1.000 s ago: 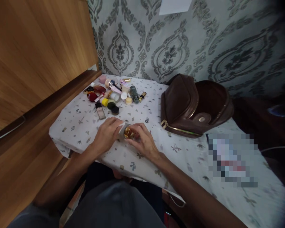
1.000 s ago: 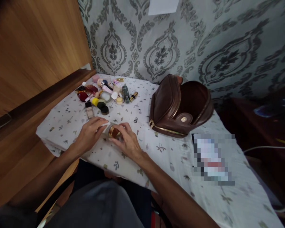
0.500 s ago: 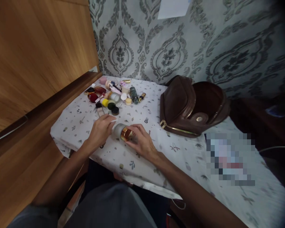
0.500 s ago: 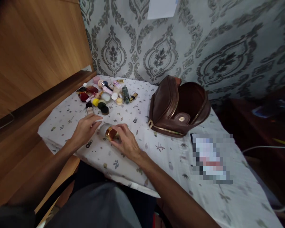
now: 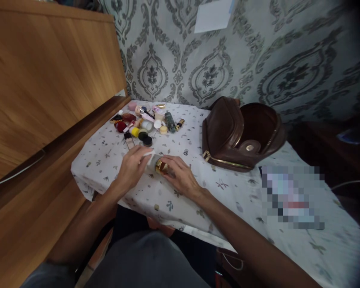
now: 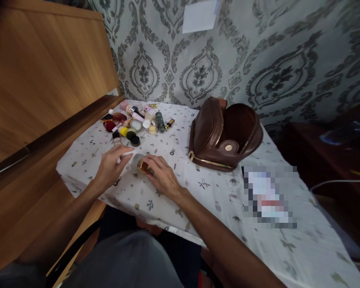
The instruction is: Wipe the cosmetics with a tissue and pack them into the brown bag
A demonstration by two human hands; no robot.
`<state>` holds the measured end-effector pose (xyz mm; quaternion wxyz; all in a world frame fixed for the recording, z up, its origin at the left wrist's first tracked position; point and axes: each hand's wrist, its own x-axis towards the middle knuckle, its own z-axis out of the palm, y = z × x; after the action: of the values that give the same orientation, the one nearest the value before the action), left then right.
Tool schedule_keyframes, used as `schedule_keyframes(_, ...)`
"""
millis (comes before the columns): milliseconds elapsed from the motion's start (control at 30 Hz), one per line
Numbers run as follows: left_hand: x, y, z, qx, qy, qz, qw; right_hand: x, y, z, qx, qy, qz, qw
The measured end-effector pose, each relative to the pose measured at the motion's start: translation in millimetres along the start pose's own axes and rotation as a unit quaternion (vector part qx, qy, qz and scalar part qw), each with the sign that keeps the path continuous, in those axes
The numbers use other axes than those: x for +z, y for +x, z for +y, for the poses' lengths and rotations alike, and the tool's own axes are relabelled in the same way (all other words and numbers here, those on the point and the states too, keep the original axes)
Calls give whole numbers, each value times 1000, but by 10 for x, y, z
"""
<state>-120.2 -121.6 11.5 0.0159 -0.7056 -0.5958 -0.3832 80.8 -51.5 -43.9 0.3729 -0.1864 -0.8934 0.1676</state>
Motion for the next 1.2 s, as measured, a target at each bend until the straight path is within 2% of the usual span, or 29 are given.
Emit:
schedule_keyframes(133, 64, -1, 145, 0, 1, -49, 999, 36, -8, 17, 37, 37, 15, 999)
schedule_keyframes(300, 145, -34, 139, -6, -5, -28, 1000, 19, 14, 2, 186, 97, 3, 978)
schedule_keyframes(433, 158, -66, 118, 16, 12, -34, 999, -13, 44, -53, 225, 122, -2, 967)
schedule_keyframes(600, 90, -28, 45, -15, 48, -24, 998, 16, 32, -79, 173, 91, 23, 980)
schedule_keyframes(700, 81, -36, 102, 7, 13, -5, 1000, 31, 14, -74, 128, 71, 29, 989)
schedule_keyframes(800, 113, -60, 147, 40, 18, -28, 999, 19, 4, -74, 106, 66, 31, 992)
schedule_keyframes(867, 121, -55, 116, 21, 57, -39, 997, 2, 1, -80, 99, 59, 33, 993)
schedule_keyframes(967, 94, -20, 62, -21, 81, -25, 996, -18, 3, -89, 86, 38, 30, 995)
schedule_keyframes(1033, 76, -3, 80, -8, 53, -19, 998, -22, 6, -89, 67, 24, 24, 997)
schedule_keyframes(1133, 79, 6, 125, 21, 27, -45, 998, -16, 13, -73, 36, 12, 24, 999)
schedule_keyframes(1200, 82, 13, 100, -2, 58, -61, 996, -7, 17, -58, 26, 11, 33, 999)
